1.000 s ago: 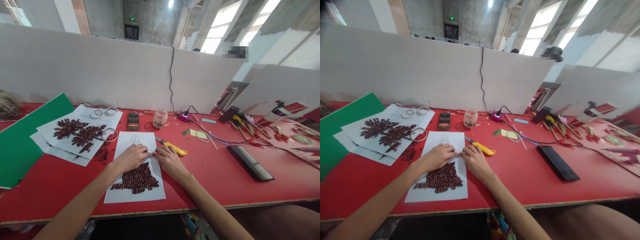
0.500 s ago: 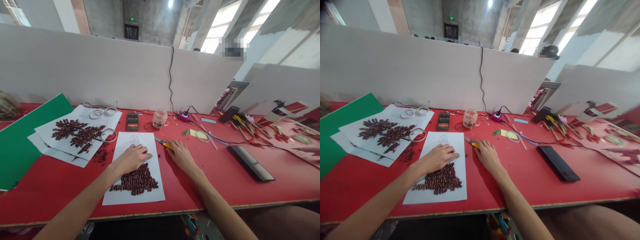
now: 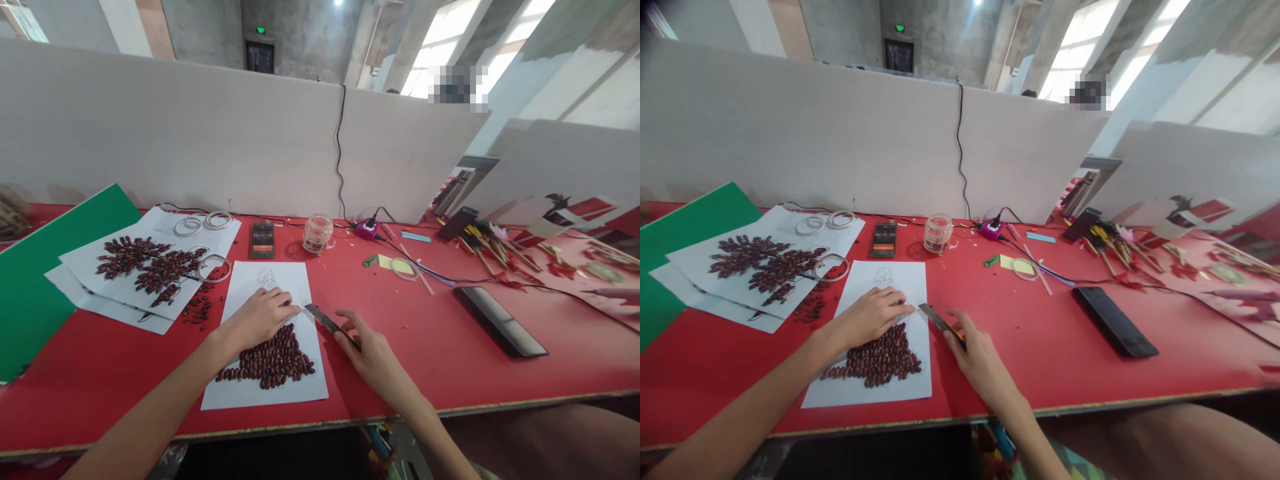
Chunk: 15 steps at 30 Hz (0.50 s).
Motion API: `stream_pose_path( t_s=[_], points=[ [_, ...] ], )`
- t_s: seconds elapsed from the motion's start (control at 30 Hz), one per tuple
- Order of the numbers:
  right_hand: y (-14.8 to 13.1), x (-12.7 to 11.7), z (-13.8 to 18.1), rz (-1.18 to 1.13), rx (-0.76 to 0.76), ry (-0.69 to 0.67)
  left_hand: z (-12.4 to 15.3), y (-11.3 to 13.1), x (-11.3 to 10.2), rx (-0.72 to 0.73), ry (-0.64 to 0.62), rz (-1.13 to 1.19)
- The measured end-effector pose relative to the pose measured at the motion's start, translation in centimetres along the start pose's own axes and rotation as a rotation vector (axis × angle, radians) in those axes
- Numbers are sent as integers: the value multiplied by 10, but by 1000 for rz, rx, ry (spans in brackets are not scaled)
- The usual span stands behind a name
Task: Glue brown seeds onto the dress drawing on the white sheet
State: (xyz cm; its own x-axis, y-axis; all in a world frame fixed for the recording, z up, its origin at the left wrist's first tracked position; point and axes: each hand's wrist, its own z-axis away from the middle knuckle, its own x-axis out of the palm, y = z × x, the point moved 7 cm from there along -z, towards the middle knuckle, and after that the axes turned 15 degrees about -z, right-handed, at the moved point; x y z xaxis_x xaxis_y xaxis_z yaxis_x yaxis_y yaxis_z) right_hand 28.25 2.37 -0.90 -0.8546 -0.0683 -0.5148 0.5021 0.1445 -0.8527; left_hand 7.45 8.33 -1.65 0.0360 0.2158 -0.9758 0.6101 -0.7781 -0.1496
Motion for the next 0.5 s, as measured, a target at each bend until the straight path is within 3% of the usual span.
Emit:
stream_pose_path(
  t_s=[0.17,0.5],
  points=[
    [-8,8,-3,111,-98,40,1,0,2,-4,2,13],
    [-7,15,-2,161,-83,18,0,0,0,-16,-11,24]
  ],
)
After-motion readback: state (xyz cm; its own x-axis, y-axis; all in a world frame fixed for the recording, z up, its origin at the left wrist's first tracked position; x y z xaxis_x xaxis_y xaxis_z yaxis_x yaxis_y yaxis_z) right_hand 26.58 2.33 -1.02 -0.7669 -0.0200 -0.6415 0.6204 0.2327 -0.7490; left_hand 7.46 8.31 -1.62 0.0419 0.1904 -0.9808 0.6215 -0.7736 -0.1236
